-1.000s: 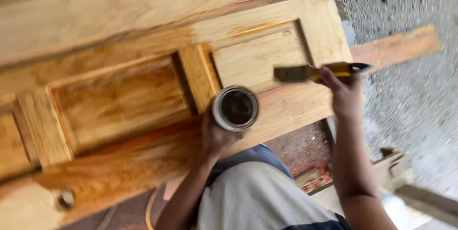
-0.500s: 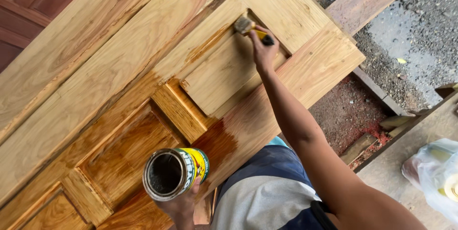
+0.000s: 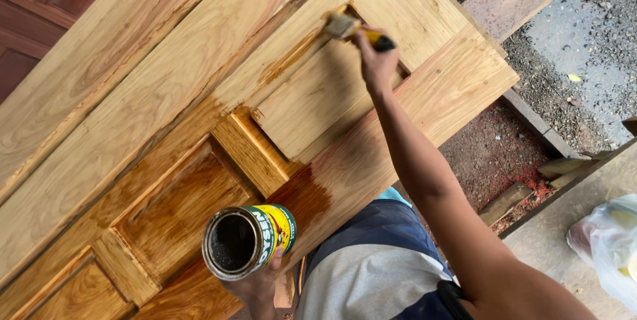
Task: The person applies a dark wood stain to a large wooden door using a paintbrush. They hold a can of stain in one hand and repeatedly dip the brush to cover the recessed panels and flat surfaces of the door.
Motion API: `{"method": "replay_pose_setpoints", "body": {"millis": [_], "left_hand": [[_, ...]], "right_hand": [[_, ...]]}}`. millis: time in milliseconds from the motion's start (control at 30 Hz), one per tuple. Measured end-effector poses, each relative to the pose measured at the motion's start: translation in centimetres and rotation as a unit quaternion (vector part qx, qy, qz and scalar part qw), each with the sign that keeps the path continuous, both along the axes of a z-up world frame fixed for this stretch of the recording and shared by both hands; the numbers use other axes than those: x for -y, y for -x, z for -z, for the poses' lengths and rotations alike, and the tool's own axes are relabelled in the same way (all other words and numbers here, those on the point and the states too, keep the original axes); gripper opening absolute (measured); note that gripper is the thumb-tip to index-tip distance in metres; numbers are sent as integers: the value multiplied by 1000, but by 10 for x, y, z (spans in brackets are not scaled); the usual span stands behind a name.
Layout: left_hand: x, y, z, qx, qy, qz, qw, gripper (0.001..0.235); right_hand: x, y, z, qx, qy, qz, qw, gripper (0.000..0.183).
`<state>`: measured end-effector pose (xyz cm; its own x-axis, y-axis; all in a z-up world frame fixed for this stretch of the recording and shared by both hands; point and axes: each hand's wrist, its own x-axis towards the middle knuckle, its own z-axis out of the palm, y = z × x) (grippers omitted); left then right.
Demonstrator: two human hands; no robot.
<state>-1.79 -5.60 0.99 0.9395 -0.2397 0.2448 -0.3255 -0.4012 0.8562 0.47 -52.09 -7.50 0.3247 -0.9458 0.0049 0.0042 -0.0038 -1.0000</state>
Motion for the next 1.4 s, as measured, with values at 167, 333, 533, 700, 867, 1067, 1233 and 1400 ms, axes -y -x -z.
{"method": "replay_pose_setpoints", "body": {"millis": [167,333,533,700,867,1067,1233,1400], "left_hand": [[-1,4,-2,-6,4,9,1000,110],[-7,3,-5,20,-28,9,999,110],[-20,2,3,54,-20,32,998,114],[-45,14,-6,-81,36,-7,996,117],[-93,23,26,93,-175,0,980,117],[-116,35,62,92,-167,-22,981,115],[-77,28,13,-7,21,-19,1000,114],[-78,30,21,-65,23,-76,995,112]], "right_hand": [[-28,-11,4,-9,229,-31,973,6],[-24,-13,-1,-50,124,11,991,10],[-67,-24,-8,-46,120,-42,991,9],[-36,-17,34,-54,242,193,949,12],[-142,-50,-7,-182,85,-96,975,10],[-60,-33,49,32,87,20,996,4],[-127,-26,-34,-17,337,-221,915,14],[-149,-49,0,-76,504,-430,746,32]]}}
